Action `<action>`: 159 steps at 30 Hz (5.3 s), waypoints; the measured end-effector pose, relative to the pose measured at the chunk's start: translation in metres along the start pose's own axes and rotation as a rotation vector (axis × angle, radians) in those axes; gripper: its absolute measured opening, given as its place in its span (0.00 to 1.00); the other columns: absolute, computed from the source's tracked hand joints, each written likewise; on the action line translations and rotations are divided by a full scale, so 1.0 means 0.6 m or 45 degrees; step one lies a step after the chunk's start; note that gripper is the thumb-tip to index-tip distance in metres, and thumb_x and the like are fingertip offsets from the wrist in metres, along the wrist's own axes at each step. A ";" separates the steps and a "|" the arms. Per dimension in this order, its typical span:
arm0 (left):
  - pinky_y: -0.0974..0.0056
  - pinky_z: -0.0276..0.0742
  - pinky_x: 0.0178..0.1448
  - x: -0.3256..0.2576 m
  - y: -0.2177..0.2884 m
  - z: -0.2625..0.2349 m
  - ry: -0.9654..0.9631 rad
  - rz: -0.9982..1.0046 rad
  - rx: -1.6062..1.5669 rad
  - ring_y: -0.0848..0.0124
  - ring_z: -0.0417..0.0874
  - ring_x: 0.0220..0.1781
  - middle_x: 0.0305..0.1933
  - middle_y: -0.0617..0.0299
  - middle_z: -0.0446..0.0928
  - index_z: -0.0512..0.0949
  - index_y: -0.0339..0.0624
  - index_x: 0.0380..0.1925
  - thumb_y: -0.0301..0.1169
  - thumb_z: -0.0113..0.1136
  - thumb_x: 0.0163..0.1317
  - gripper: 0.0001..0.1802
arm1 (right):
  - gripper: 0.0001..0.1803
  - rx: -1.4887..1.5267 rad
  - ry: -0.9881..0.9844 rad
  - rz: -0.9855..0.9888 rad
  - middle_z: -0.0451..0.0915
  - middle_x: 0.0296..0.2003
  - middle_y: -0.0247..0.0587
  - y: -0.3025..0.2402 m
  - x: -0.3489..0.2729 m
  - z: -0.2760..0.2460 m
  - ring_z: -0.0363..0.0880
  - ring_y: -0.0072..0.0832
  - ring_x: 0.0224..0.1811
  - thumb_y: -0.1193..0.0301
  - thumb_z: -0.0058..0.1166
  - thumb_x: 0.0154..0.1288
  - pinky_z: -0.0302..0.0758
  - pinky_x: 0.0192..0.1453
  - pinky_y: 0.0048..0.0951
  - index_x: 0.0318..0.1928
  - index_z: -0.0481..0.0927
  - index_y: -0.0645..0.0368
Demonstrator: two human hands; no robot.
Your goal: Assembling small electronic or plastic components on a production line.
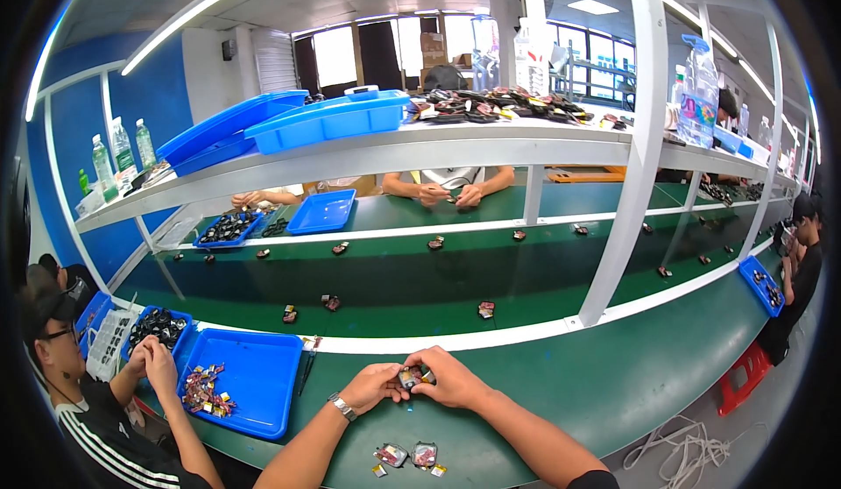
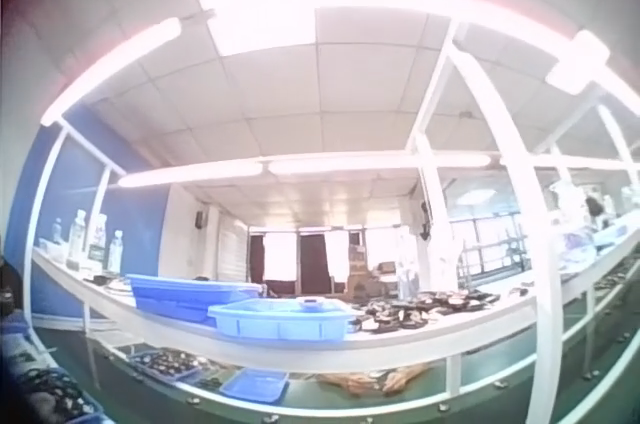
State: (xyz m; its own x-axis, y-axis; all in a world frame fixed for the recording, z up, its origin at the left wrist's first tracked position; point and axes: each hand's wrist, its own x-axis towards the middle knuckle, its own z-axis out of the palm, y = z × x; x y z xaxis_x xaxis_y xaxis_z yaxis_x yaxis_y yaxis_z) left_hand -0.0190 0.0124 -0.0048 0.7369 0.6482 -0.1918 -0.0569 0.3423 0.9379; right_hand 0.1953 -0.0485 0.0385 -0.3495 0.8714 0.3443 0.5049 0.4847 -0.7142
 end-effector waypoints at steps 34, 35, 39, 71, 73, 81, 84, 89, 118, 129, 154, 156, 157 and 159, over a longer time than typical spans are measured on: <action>0.58 0.77 0.64 -0.003 0.002 0.043 0.031 0.218 0.025 0.65 0.78 0.57 0.56 0.51 0.75 0.64 0.35 0.61 0.18 0.51 0.66 0.23 | 0.06 -0.303 0.277 -0.229 0.74 0.51 0.42 0.019 -0.020 0.021 0.70 0.40 0.58 0.71 0.60 0.58 0.71 0.59 0.38 0.35 0.83 0.58; 0.58 0.77 0.64 -0.002 0.002 0.043 0.020 0.227 0.034 0.65 0.78 0.58 0.56 0.51 0.75 0.64 0.35 0.61 0.18 0.51 0.66 0.23 | 0.06 -0.291 0.272 -0.210 0.75 0.51 0.42 0.015 -0.020 0.021 0.70 0.39 0.58 0.70 0.60 0.59 0.71 0.60 0.37 0.35 0.83 0.59; 0.59 0.77 0.64 -0.004 0.002 0.043 0.023 0.220 0.020 0.65 0.79 0.57 0.56 0.52 0.75 0.64 0.36 0.61 0.19 0.51 0.67 0.22 | 0.06 -0.216 0.231 -0.138 0.75 0.52 0.41 0.012 -0.021 0.021 0.70 0.39 0.59 0.70 0.59 0.60 0.70 0.61 0.37 0.36 0.83 0.58; 0.57 0.79 0.61 0.000 -0.004 0.045 0.127 0.234 -0.056 0.64 0.80 0.55 0.51 0.51 0.77 0.67 0.35 0.56 0.25 0.47 0.72 0.15 | 0.10 0.081 0.408 0.079 0.79 0.51 0.37 0.034 -0.029 0.064 0.73 0.38 0.57 0.70 0.63 0.57 0.72 0.61 0.36 0.41 0.87 0.51; 0.58 0.78 0.62 0.000 -0.007 0.045 0.126 0.237 -0.035 0.65 0.80 0.56 0.52 0.51 0.77 0.66 0.35 0.57 0.24 0.45 0.72 0.15 | 0.10 0.089 0.401 0.096 0.79 0.51 0.36 0.030 -0.029 0.064 0.73 0.38 0.57 0.70 0.63 0.57 0.72 0.61 0.36 0.42 0.87 0.51; 0.61 0.78 0.61 0.000 -0.012 0.050 0.201 0.270 0.014 0.66 0.79 0.57 0.59 0.50 0.74 0.67 0.36 0.56 0.22 0.45 0.72 0.14 | 0.09 0.061 0.428 -0.046 0.75 0.56 0.38 0.020 -0.021 0.061 0.68 0.40 0.62 0.72 0.62 0.57 0.71 0.63 0.37 0.40 0.86 0.53; 0.61 0.78 0.62 0.002 -0.015 0.046 0.199 0.316 -0.036 0.66 0.79 0.58 0.60 0.49 0.73 0.67 0.35 0.56 0.22 0.45 0.72 0.14 | 0.09 -0.075 0.439 -0.080 0.76 0.55 0.38 0.019 -0.018 0.050 0.69 0.39 0.61 0.72 0.62 0.57 0.72 0.62 0.36 0.39 0.87 0.53; 0.62 0.78 0.62 0.000 -0.012 0.052 0.195 0.297 -0.025 0.66 0.79 0.58 0.59 0.51 0.75 0.67 0.36 0.56 0.22 0.45 0.72 0.14 | 0.08 0.104 0.432 0.051 0.77 0.53 0.37 0.024 -0.022 0.061 0.70 0.38 0.60 0.73 0.61 0.56 0.71 0.63 0.36 0.38 0.87 0.54; 0.63 0.79 0.59 0.002 -0.011 0.055 0.280 0.261 -0.091 0.69 0.81 0.54 0.53 0.54 0.78 0.66 0.36 0.58 0.24 0.46 0.72 0.16 | 0.09 -0.269 0.596 -0.247 0.76 0.42 0.39 0.001 -0.019 0.052 0.77 0.36 0.46 0.77 0.60 0.54 0.79 0.45 0.33 0.38 0.80 0.61; 0.65 0.80 0.55 0.002 -0.009 0.060 0.307 0.241 -0.109 0.70 0.81 0.52 0.51 0.56 0.79 0.69 0.37 0.56 0.24 0.47 0.71 0.14 | 0.08 -0.433 0.588 -0.233 0.75 0.41 0.35 0.008 -0.021 0.062 0.76 0.33 0.44 0.76 0.59 0.55 0.80 0.40 0.32 0.38 0.79 0.60; 0.64 0.78 0.58 0.000 -0.008 0.061 0.264 0.257 0.086 0.71 0.78 0.56 0.56 0.55 0.76 0.68 0.34 0.58 0.18 0.48 0.67 0.19 | 0.06 -0.036 0.660 -0.052 0.76 0.40 0.42 0.007 -0.024 0.062 0.77 0.38 0.44 0.79 0.58 0.54 0.77 0.46 0.36 0.35 0.79 0.62; 0.64 0.77 0.59 0.000 -0.008 0.064 0.256 0.269 0.076 0.71 0.78 0.56 0.56 0.56 0.76 0.68 0.34 0.58 0.18 0.47 0.67 0.19 | 0.07 -0.167 0.649 -0.115 0.76 0.42 0.42 0.008 -0.024 0.061 0.77 0.38 0.45 0.79 0.58 0.55 0.77 0.46 0.36 0.36 0.80 0.62; 0.64 0.77 0.59 0.001 -0.010 0.060 0.264 0.264 0.074 0.71 0.78 0.56 0.56 0.56 0.76 0.68 0.35 0.58 0.18 0.47 0.67 0.19 | 0.07 -0.168 0.648 -0.116 0.76 0.42 0.42 0.005 -0.024 0.061 0.77 0.38 0.45 0.79 0.58 0.55 0.77 0.46 0.36 0.36 0.80 0.62; 0.64 0.77 0.59 0.001 -0.012 0.058 0.270 0.264 0.072 0.71 0.78 0.56 0.57 0.56 0.76 0.67 0.35 0.59 0.18 0.47 0.67 0.20 | 0.07 -0.250 0.628 -0.165 0.76 0.44 0.42 -0.001 -0.026 0.062 0.77 0.39 0.46 0.78 0.58 0.55 0.78 0.47 0.36 0.37 0.80 0.62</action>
State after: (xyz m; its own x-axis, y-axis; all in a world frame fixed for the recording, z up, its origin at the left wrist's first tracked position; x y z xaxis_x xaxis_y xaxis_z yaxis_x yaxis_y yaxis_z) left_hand 0.0054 -0.0133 -0.0018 0.5558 0.8301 -0.0449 -0.1497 0.1530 0.9768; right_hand 0.1712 -0.0653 0.0111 -0.0306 0.7129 0.7006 0.6365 0.5544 -0.5363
